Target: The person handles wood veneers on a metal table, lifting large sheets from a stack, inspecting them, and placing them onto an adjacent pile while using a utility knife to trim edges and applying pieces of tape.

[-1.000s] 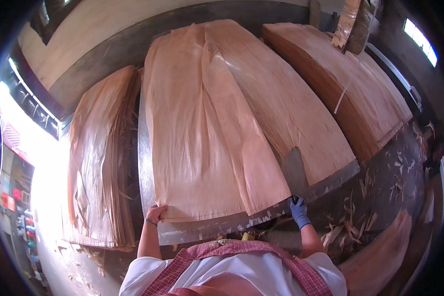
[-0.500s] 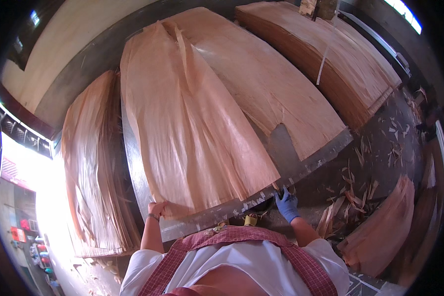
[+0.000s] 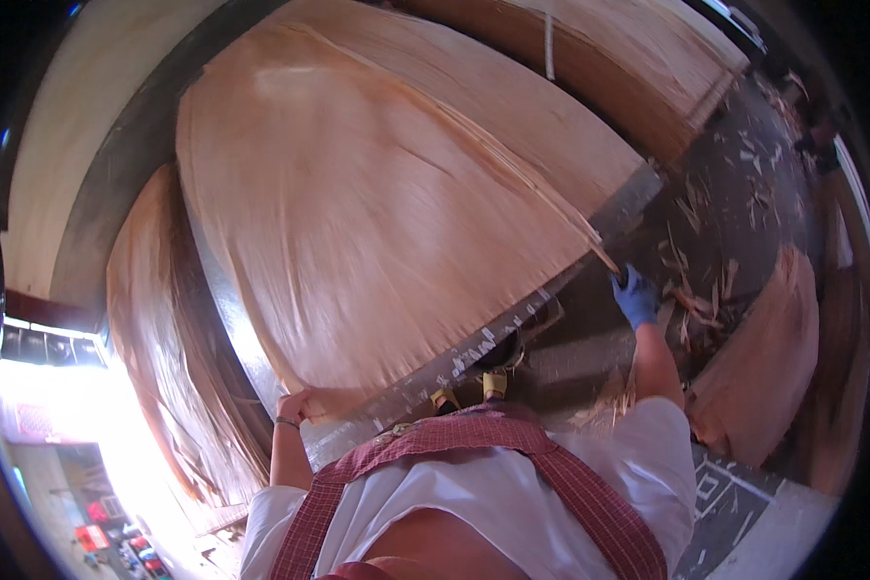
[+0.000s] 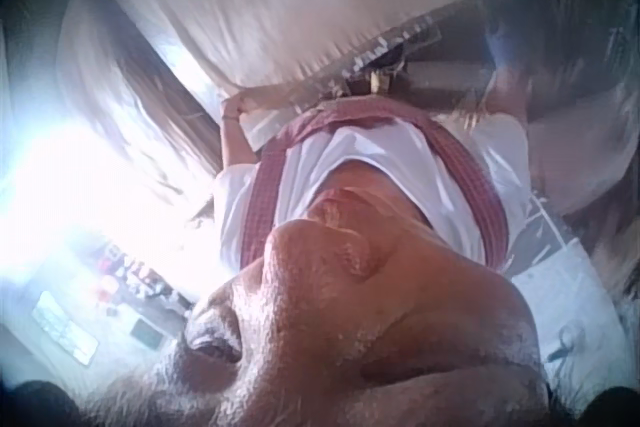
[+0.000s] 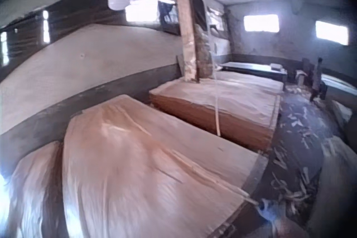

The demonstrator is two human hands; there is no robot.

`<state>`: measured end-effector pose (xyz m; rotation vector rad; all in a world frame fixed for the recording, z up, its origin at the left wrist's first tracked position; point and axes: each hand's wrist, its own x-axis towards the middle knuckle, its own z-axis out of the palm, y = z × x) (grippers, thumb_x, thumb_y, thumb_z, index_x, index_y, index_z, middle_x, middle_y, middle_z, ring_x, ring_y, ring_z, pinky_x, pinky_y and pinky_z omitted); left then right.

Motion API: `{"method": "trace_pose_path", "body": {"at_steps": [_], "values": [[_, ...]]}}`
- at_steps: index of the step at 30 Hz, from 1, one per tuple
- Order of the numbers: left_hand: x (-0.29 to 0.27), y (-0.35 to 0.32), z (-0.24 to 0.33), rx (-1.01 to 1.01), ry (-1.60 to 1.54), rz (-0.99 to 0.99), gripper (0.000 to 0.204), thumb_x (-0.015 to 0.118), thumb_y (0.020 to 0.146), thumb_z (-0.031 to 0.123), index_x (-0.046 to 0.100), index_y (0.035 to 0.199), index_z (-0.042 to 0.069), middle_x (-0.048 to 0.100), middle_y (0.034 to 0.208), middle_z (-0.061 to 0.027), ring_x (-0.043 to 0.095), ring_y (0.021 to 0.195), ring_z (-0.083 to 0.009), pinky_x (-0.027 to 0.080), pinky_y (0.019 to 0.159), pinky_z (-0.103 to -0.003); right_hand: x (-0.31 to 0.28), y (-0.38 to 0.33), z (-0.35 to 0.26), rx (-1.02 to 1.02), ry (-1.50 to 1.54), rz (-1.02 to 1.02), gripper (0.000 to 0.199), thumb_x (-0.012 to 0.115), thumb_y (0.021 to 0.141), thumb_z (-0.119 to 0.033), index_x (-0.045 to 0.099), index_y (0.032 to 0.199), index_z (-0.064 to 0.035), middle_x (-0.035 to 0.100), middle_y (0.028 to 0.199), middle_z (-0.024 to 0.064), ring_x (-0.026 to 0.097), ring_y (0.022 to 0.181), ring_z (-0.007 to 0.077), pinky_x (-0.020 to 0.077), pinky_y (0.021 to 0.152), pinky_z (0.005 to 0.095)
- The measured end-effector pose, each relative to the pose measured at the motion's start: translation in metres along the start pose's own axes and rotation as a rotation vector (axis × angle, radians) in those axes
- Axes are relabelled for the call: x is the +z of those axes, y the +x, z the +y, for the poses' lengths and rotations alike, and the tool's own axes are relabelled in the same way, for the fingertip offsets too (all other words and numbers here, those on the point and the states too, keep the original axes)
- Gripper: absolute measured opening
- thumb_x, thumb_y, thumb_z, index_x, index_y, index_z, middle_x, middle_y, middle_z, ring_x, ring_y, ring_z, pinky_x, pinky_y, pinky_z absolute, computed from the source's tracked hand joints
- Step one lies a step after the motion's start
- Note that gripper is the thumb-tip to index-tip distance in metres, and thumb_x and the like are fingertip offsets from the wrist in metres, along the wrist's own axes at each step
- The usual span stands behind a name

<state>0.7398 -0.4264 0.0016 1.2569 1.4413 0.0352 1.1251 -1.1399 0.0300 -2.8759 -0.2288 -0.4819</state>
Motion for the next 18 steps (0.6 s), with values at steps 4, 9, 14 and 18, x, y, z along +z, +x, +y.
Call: {"method": "trace_pose_path", "body": {"at_steps": [4, 9, 14, 18], "values": [[-0.017, -0.011, -0.001, -0.038, -0.166, -0.153, 0.041, 0.080, 0.077, 0.017, 0.059, 0.103, -0.006, 0.066, 0.092, -0.0115, 0.067, 0.079, -0.0228, 0.058, 0.064, -0.036, 0.000, 0.020, -0.036, 0.010, 0.095, -0.184, 0.034, 0.066, 0.084, -0.040, 0.063, 0.094, -0.0074, 0.066, 0.077, 0.0170, 0.063, 0.074, 0.0396, 0.0508, 0.064, 0.0477], [-0.024, -0.001, -0.006, 0.018, -0.266, -0.233, 0.044, 0.076, 0.083, 0.027, 0.058, 0.111, -0.002, 0.065, 0.102, -0.0106, 0.066, 0.090, -0.0220, 0.056, 0.073, -0.037, 0.009, -0.008, -0.095, 0.028, 0.292, -0.217, 0.037, 0.066, 0.083, -0.044, 0.064, 0.096, -0.0101, 0.069, 0.086, 0.0140, 0.066, 0.079, 0.0360, 0.0527, 0.068, 0.0453], [-0.018, 0.010, -0.001, 0.066, -0.354, -0.175, 0.036, 0.076, 0.083, 0.028, 0.061, 0.102, 0.001, 0.065, 0.085, -0.0061, 0.064, 0.072, -0.0176, 0.054, 0.059, -0.030, 0.022, -0.011, -0.185, -0.021, 0.295, -0.397, 0.064, 0.069, 0.073, -0.061, 0.054, 0.106, -0.0085, 0.069, 0.093, 0.0125, 0.067, 0.086, 0.0338, 0.0522, 0.072, 0.0453], [-0.003, 0.028, 0.013, 0.149, -0.342, 0.022, 0.025, 0.078, 0.081, 0.022, 0.061, 0.086, 0.005, 0.062, 0.070, -0.0023, 0.058, 0.054, -0.0118, 0.045, 0.045, -0.027, 0.044, -0.015, -0.214, -0.164, 0.172, -0.354, 0.062, 0.066, 0.077, -0.061, 0.052, 0.107, -0.0084, 0.068, 0.087, 0.0172, 0.066, 0.082, 0.0361, 0.0510, 0.070, 0.0486]]}}
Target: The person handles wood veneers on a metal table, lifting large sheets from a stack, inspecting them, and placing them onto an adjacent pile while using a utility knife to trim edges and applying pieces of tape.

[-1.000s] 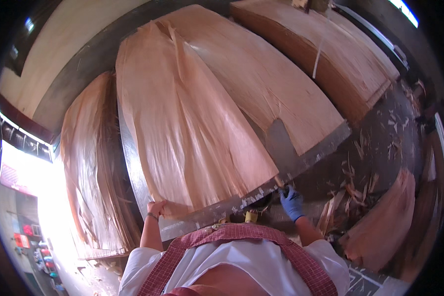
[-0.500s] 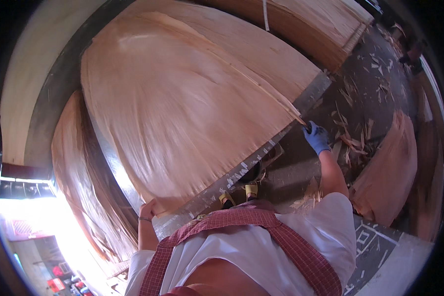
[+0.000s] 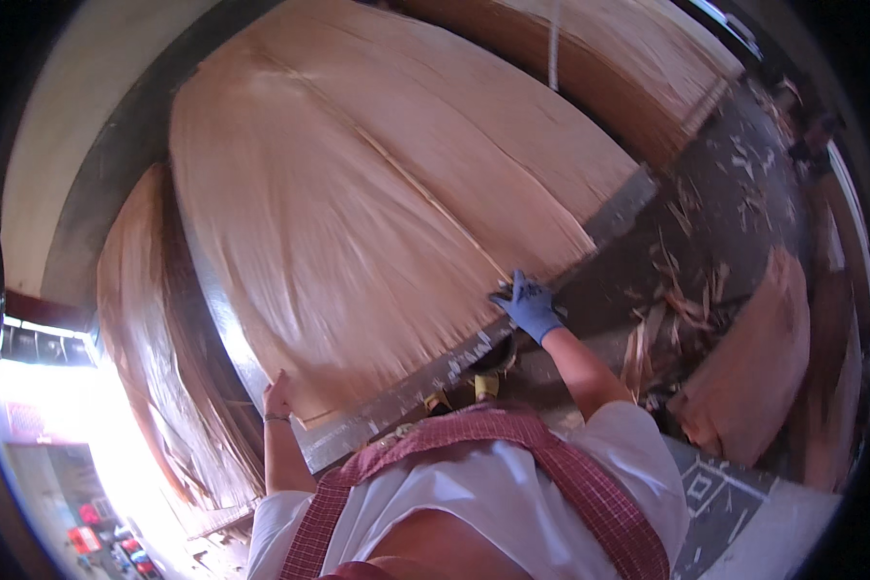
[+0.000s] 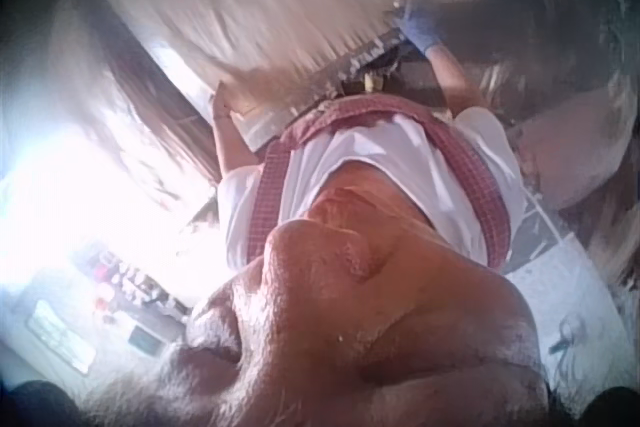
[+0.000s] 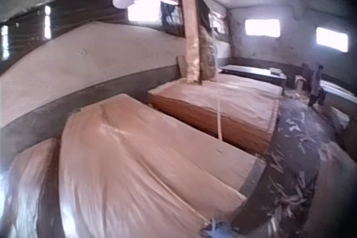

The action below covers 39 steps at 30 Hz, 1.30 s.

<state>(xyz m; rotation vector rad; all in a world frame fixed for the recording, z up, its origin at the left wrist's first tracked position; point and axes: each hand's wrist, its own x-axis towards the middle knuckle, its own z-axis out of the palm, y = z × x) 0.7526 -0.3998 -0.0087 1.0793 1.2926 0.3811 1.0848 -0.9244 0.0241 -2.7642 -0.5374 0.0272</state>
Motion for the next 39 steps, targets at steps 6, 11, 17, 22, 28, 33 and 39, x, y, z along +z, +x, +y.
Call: {"method": "trace_pose_path", "body": {"at_steps": [6, 11, 17, 22, 28, 33, 39], "values": [[0.004, -0.014, -0.013, -0.098, 0.235, -0.008, 0.025, 0.079, 0.076, 0.014, 0.066, 0.090, -0.002, 0.066, 0.079, -0.0055, 0.063, 0.066, -0.0139, 0.051, 0.057, -0.027, 0.007, 0.005, 0.021, 0.007, 0.014, 0.034, 0.043, 0.062, 0.085, -0.049, 0.057, 0.099, -0.0088, 0.067, 0.081, 0.0177, 0.066, 0.076, 0.0383, 0.0505, 0.068, 0.0495], [0.002, -0.032, -0.036, 0.020, 0.150, -0.051, 0.037, 0.081, 0.074, 0.017, 0.067, 0.100, -0.006, 0.069, 0.085, -0.0077, 0.064, 0.070, -0.0137, 0.053, 0.060, -0.028, -0.001, 0.016, 0.032, 0.001, -0.070, -0.060, 0.044, 0.061, 0.088, -0.044, 0.054, 0.108, -0.0058, 0.067, 0.085, 0.0194, 0.065, 0.079, 0.0396, 0.0496, 0.068, 0.0509], [0.051, -0.002, 0.026, 0.063, 0.406, -0.045, 0.033, 0.077, 0.078, 0.027, 0.070, 0.090, -0.003, 0.069, 0.075, -0.0091, 0.065, 0.063, -0.0161, 0.053, 0.055, -0.032, 0.016, 0.102, 0.011, -0.173, -0.112, 0.146, 0.041, 0.055, 0.091, -0.045, 0.050, 0.106, -0.0069, 0.065, 0.091, 0.0232, 0.063, 0.078, 0.0426, 0.0499, 0.068, 0.0540], [0.010, 0.013, 0.001, -0.083, 0.171, -0.174, 0.031, 0.078, 0.080, 0.031, 0.063, 0.080, 0.005, 0.059, 0.065, 0.0002, 0.049, 0.046, -0.0094, 0.036, 0.039, -0.025, -0.006, 0.098, 0.003, 0.004, -0.086, -0.099, 0.053, 0.053, 0.088, -0.056, 0.051, 0.112, -0.0080, 0.067, 0.092, 0.0206, 0.065, 0.084, 0.0398, 0.0502, 0.073, 0.0501], [0.035, 0.011, 0.041, -0.112, -0.065, -0.037, 0.034, 0.078, 0.080, 0.038, 0.060, 0.077, 0.010, 0.056, 0.066, 0.0008, 0.051, 0.053, -0.0080, 0.038, 0.042, -0.025, -0.039, 0.066, -0.009, 0.083, -0.022, -0.064, 0.066, 0.057, 0.082, -0.064, 0.047, 0.114, -0.0073, 0.067, 0.096, 0.0202, 0.065, 0.091, 0.0401, 0.0505, 0.076, 0.0492], [0.041, 0.057, 0.047, -0.020, -0.037, -0.066, 0.040, 0.080, 0.077, 0.040, 0.053, 0.061, 0.015, 0.045, 0.054, 0.0052, 0.043, 0.045, -0.0076, 0.034, 0.040, -0.025, 0.005, 0.043, -0.027, -0.050, 0.087, -0.096, 0.066, 0.061, 0.083, -0.058, 0.044, 0.117, -0.0045, 0.066, 0.102, 0.0208, 0.064, 0.095, 0.0393, 0.0503, 0.079, 0.0493], [0.036, 0.100, 0.049, 0.073, 0.439, -0.002, 0.029, 0.075, 0.083, 0.029, 0.062, 0.069, 0.007, 0.061, 0.062, -0.0042, 0.055, 0.051, -0.0133, 0.043, 0.045, -0.027, 0.024, 0.045, -0.026, -0.131, 0.001, -0.055, 0.061, 0.052, 0.091, -0.049, 0.048, 0.124, 0.0015, 0.066, 0.100, 0.0236, 0.065, 0.089, 0.0380, 0.0507, 0.077, 0.0501]]}}
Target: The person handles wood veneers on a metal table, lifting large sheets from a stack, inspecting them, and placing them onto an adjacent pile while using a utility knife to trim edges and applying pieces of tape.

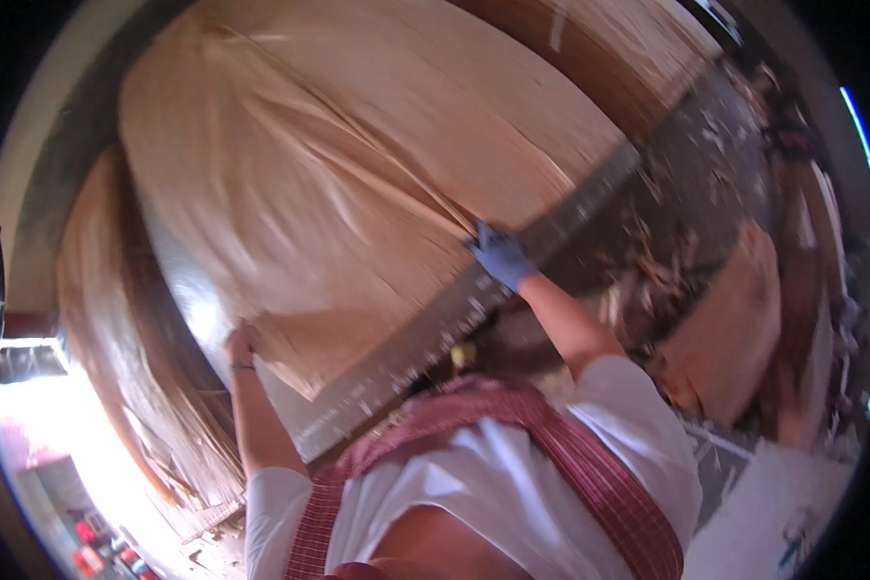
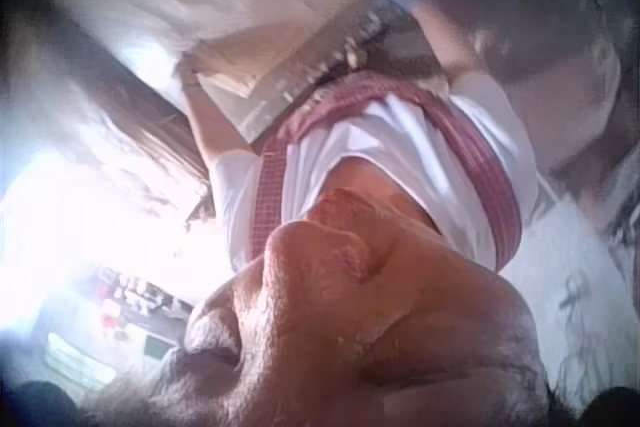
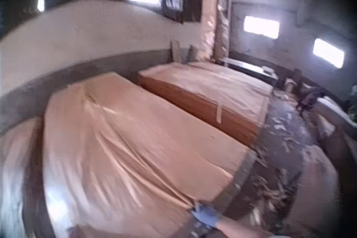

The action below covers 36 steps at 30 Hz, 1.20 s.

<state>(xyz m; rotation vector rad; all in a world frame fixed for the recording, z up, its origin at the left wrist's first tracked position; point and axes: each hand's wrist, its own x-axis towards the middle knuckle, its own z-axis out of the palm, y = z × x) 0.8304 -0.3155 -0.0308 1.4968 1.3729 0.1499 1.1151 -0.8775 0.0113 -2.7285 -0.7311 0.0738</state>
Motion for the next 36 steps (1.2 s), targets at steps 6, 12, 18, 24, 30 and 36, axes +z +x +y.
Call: {"method": "trace_pose_path", "body": {"at_steps": [6, 12, 18, 24, 30, 36], "values": [[0.004, -0.022, -0.005, 0.044, -0.328, 0.036, 0.036, 0.075, 0.082, 0.034, 0.060, 0.072, 0.003, 0.061, 0.064, -0.0080, 0.052, 0.044, -0.0145, 0.038, 0.039, -0.028, 0.003, -0.009, -0.003, -0.042, -0.081, 0.000, 0.049, 0.055, 0.091, -0.043, 0.049, 0.117, -0.0017, 0.067, 0.084, 0.0223, 0.067, 0.078, 0.0383, 0.0516, 0.070, 0.0488], [0.013, -0.044, 0.038, 0.005, -0.337, 0.028, 0.031, 0.078, 0.079, 0.026, 0.062, 0.073, 0.000, 0.061, 0.060, -0.0054, 0.054, 0.048, -0.0123, 0.039, 0.041, -0.026, -0.011, -0.005, -0.015, 0.089, -0.159, -0.198, 0.054, 0.050, 0.093, -0.045, 0.049, 0.121, 0.0008, 0.068, 0.088, 0.0205, 0.067, 0.079, 0.0366, 0.0509, 0.072, 0.0476], [0.020, -0.041, 0.031, 0.112, -0.231, 0.035, 0.025, 0.079, 0.074, 0.018, 0.064, 0.076, -0.002, 0.066, 0.071, -0.0070, 0.061, 0.059, -0.0122, 0.049, 0.051, -0.028, -0.015, -0.003, -0.004, 0.011, -0.176, -0.122, 0.051, 0.052, 0.092, -0.047, 0.051, 0.117, -0.0027, 0.068, 0.085, 0.0196, 0.067, 0.077, 0.0363, 0.0514, 0.069, 0.0475], [0.026, -0.080, -0.020, 0.078, -0.223, 0.085, 0.026, 0.080, 0.073, 0.018, 0.063, 0.077, -0.002, 0.066, 0.073, -0.0069, 0.062, 0.062, -0.0132, 0.051, 0.053, -0.030, -0.021, -0.049, 0.023, 0.093, -0.217, -0.175, 0.049, 0.055, 0.091, -0.045, 0.049, 0.116, -0.0027, 0.067, 0.089, 0.0217, 0.067, 0.080, 0.0364, 0.0519, 0.072, 0.0478], [0.008, -0.032, 0.009, 0.099, -0.352, 0.022, 0.025, 0.080, 0.074, 0.016, 0.063, 0.079, -0.003, 0.067, 0.075, -0.0077, 0.063, 0.062, -0.0141, 0.051, 0.054, -0.029, -0.018, 0.027, -0.020, 0.088, -0.216, -0.165, 0.052, 0.048, 0.095, -0.045, 0.048, 0.124, -0.0018, 0.067, 0.094, 0.0233, 0.067, 0.083, 0.0364, 0.0521, 0.072, 0.0478], [0.013, -0.073, -0.007, -0.001, -0.330, -0.003, 0.027, 0.080, 0.075, 0.018, 0.065, 0.082, -0.003, 0.065, 0.070, -0.0070, 0.059, 0.054, -0.0118, 0.046, 0.046, -0.027, -0.007, -0.026, 0.010, 0.042, -0.200, -0.071, 0.045, 0.056, 0.092, -0.039, 0.049, 0.119, -0.0038, 0.067, 0.089, 0.0189, 0.066, 0.078, 0.0358, 0.0515, 0.071, 0.0473]]}}
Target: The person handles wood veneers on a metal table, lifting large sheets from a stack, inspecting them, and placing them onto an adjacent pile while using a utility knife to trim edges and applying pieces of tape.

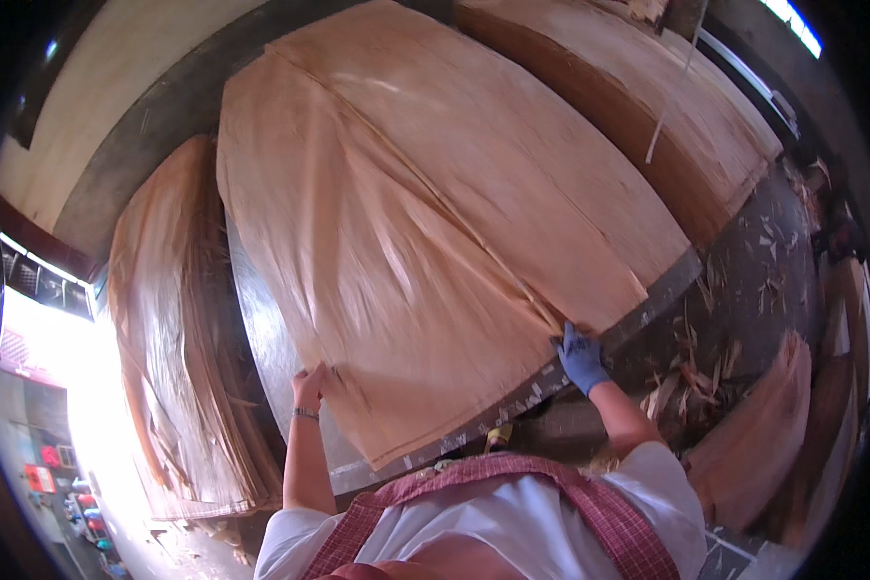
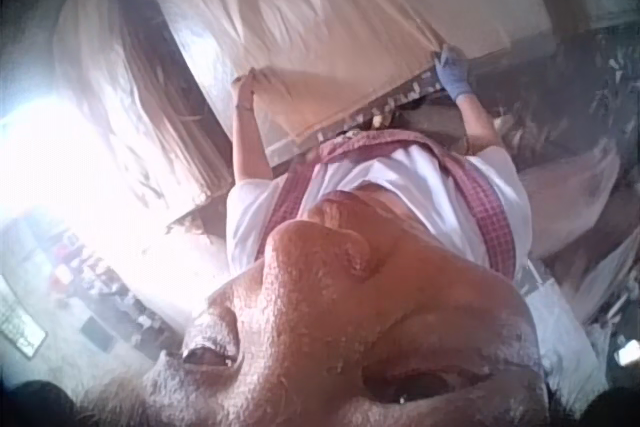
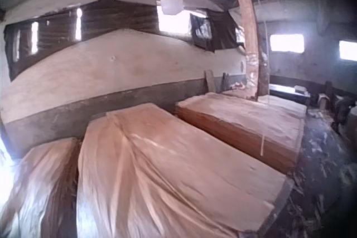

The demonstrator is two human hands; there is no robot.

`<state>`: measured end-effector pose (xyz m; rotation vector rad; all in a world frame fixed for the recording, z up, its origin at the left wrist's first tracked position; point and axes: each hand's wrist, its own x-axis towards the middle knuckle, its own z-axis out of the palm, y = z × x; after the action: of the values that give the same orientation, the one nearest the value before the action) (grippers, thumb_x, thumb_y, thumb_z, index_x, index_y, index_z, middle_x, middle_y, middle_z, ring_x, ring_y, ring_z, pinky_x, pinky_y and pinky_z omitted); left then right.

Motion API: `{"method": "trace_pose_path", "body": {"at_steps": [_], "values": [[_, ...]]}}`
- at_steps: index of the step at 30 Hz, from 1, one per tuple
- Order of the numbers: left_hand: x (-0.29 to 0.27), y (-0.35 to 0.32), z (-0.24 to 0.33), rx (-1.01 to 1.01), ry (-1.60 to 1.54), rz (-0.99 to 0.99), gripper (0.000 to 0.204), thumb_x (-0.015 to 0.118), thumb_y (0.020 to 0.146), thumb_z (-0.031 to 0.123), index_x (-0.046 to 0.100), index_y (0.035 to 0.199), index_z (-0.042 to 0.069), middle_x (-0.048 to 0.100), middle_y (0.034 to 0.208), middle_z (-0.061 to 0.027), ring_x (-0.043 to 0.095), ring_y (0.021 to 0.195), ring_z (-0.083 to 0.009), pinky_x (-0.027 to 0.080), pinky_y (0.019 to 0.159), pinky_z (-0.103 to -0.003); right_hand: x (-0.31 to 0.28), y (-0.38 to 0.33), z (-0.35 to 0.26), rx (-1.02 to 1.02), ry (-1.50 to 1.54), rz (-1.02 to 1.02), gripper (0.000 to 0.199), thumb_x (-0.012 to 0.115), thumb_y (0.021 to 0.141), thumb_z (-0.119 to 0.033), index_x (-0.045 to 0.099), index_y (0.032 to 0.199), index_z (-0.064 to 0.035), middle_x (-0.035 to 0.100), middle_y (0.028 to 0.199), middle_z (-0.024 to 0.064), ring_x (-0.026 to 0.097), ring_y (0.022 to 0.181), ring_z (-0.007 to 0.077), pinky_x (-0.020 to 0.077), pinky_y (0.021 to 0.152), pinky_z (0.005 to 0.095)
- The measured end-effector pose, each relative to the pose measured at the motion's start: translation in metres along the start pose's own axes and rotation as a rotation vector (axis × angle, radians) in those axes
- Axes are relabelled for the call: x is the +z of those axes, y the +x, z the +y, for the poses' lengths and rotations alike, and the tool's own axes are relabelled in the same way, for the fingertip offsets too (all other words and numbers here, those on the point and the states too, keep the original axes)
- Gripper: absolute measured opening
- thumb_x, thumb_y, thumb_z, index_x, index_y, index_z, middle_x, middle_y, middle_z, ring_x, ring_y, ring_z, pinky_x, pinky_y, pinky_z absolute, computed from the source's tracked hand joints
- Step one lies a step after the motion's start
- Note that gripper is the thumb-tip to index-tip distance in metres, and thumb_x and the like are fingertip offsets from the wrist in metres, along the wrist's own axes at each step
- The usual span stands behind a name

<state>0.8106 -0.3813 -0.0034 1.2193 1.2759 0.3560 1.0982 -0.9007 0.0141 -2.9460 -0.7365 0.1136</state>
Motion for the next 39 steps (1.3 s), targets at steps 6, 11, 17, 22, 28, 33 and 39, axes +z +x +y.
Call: {"method": "trace_pose_path", "body": {"at_steps": [6, 11, 17, 22, 28, 33, 39], "values": [[0.031, -0.001, 0.025, 0.016, 0.111, -0.037, 0.028, 0.080, 0.077, 0.022, 0.064, 0.079, -0.001, 0.059, 0.060, -0.0038, 0.050, 0.043, -0.0099, 0.035, 0.036, -0.024, -0.011, 0.032, -0.008, 0.044, -0.073, -0.067, 0.044, 0.058, 0.090, -0.034, 0.048, 0.122, -0.0054, 0.067, 0.091, 0.0165, 0.067, 0.079, 0.0314, 0.0518, 0.071, 0.0469], [-0.006, 0.017, 0.001, -0.006, 0.079, -0.085, 0.026, 0.076, 0.080, 0.018, 0.063, 0.090, -0.002, 0.061, 0.067, -0.0052, 0.055, 0.049, -0.0140, 0.044, 0.042, -0.027, -0.024, -0.013, -0.003, -0.121, 0.017, 0.247, 0.050, 0.062, 0.087, -0.042, 0.047, 0.116, -0.0050, 0.066, 0.084, 0.0144, 0.067, 0.081, 0.0302, 0.0522, 0.069, 0.0429], [-0.008, 0.008, 0.012, 0.002, 0.180, -0.117, 0.028, 0.078, 0.080, 0.022, 0.068, 0.093, 0.000, 0.062, 0.073, -0.0030, 0.055, 0.056, -0.0116, 0.043, 0.043, -0.026, -0.057, -0.031, -0.016, -0.004, 0.075, 0.068, 0.068, 0.061, 0.084, -0.054, 0.045, 0.127, -0.0036, 0.067, 0.087, 0.0151, 0.067, 0.076, 0.0322, 0.0515, 0.066, 0.0422], [-0.018, 0.018, -0.002, -0.006, 0.244, -0.024, 0.021, 0.079, 0.078, 0.018, 0.072, 0.088, 0.002, 0.065, 0.078, -0.0014, 0.054, 0.059, -0.0082, 0.038, 0.043, -0.023, -0.031, -0.003, -0.006, 0.052, 0.037, -0.035, 0.078, 0.060, 0.083, -0.056, 0.041, 0.135, -0.0013, 0.067, 0.089, 0.0159, 0.067, 0.075, 0.0315, 0.0512, 0.065, 0.0425], [-0.036, 0.042, -0.011, 0.009, 0.177, -0.133, 0.021, 0.078, 0.079, 0.017, 0.071, 0.089, 0.001, 0.065, 0.078, -0.0032, 0.055, 0.061, -0.0116, 0.043, 0.049, -0.027, -0.002, 0.006, 0.004, -0.060, 0.102, -0.004, 0.075, 0.056, 0.086, -0.055, 0.041, 0.135, -0.0005, 0.067, 0.085, 0.0165, 0.067, 0.073, 0.0310, 0.0508, 0.062, 0.0428], [-0.014, 0.034, 0.000, -0.079, 0.239, -0.123, 0.021, 0.079, 0.079, 0.017, 0.071, 0.086, -0.001, 0.065, 0.080, -0.0035, 0.055, 0.061, -0.0115, 0.043, 0.050, -0.025, -0.013, 0.010, 0.005, -0.084, 0.016, 0.013, 0.058, 0.054, 0.090, -0.051, 0.049, 0.123, -0.0029, 0.067, 0.076, 0.0150, 0.067, 0.068, 0.0309, 0.0502, 0.058, 0.0439], [-0.002, 0.024, 0.007, 0.034, 0.189, -0.067, 0.017, 0.079, 0.077, 0.013, 0.068, 0.075, 0.001, 0.058, 0.064, 0.0013, 0.047, 0.047, -0.0082, 0.030, 0.038, -0.024, -0.009, 0.032, -0.006, -0.044, -0.035, 0.065, 0.036, 0.053, 0.092, -0.039, 0.049, 0.109, -0.0066, 0.067, 0.076, 0.0144, 0.068, 0.067, 0.0303, 0.0504, 0.057, 0.0434]]}}
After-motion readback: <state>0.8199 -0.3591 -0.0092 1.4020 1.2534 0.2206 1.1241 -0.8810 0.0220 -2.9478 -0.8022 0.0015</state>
